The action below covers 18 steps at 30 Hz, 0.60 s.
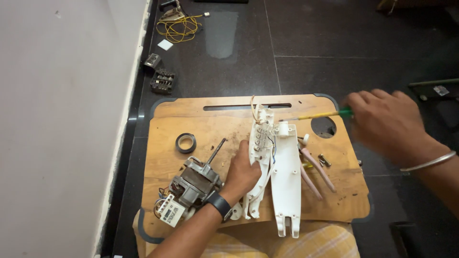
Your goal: Repairing an electrical appliance by disassembling the housing and manipulating internal wiring.
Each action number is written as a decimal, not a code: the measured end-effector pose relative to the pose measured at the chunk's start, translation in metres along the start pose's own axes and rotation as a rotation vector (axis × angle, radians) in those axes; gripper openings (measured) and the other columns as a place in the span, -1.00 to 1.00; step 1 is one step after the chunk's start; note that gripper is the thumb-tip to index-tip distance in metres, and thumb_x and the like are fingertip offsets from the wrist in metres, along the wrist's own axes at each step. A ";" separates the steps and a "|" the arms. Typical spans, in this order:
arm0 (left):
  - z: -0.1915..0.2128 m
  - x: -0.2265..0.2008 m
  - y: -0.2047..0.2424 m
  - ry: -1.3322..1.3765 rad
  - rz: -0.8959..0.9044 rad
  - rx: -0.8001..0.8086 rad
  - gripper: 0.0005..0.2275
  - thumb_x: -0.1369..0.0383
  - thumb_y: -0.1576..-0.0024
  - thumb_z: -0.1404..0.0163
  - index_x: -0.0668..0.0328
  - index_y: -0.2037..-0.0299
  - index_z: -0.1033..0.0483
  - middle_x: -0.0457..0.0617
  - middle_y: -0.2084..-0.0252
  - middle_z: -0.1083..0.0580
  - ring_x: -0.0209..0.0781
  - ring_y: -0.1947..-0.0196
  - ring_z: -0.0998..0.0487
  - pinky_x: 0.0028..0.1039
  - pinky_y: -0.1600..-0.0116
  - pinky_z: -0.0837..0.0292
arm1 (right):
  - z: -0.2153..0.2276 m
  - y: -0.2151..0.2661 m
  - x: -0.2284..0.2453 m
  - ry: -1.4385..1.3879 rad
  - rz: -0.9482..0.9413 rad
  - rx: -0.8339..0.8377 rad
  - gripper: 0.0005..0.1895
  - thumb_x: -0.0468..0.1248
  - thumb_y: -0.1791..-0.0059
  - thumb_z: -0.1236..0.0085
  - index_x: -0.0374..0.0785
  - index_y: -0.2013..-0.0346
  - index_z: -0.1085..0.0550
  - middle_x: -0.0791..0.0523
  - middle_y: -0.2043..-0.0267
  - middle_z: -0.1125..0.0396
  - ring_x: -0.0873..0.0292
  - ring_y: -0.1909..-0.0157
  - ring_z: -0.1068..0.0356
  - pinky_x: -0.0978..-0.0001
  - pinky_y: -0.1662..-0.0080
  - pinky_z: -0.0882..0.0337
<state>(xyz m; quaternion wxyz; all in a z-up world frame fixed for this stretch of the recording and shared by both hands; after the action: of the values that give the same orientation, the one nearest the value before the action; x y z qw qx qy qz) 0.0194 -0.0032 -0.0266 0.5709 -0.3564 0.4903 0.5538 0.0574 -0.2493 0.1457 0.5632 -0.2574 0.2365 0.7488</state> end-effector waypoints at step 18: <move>-0.003 0.004 0.002 -0.004 -0.079 -0.058 -0.68 0.57 -0.04 0.12 0.26 -0.03 -0.28 0.36 0.11 -0.53 0.38 0.00 -0.53 -0.02 -0.08 -0.40 | -0.040 -0.072 0.113 -1.665 -0.463 0.251 -0.70 -0.14 0.11 -0.39 -0.36 0.42 -0.62 0.17 0.66 -0.25 0.33 0.66 -0.09 0.40 0.56 -0.07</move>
<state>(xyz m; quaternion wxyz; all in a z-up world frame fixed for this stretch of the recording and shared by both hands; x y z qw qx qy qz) 0.0169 -0.0045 -0.0309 0.5828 -0.3910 0.4583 0.5454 0.1054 -0.1750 0.0372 0.7151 0.3957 -0.2296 0.5285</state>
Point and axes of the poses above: each hand's wrist, its own y-axis away from the middle knuckle, its own z-axis out of the back of the hand, x = y × z, the point moved 2 cm from there along -y, towards the middle knuckle
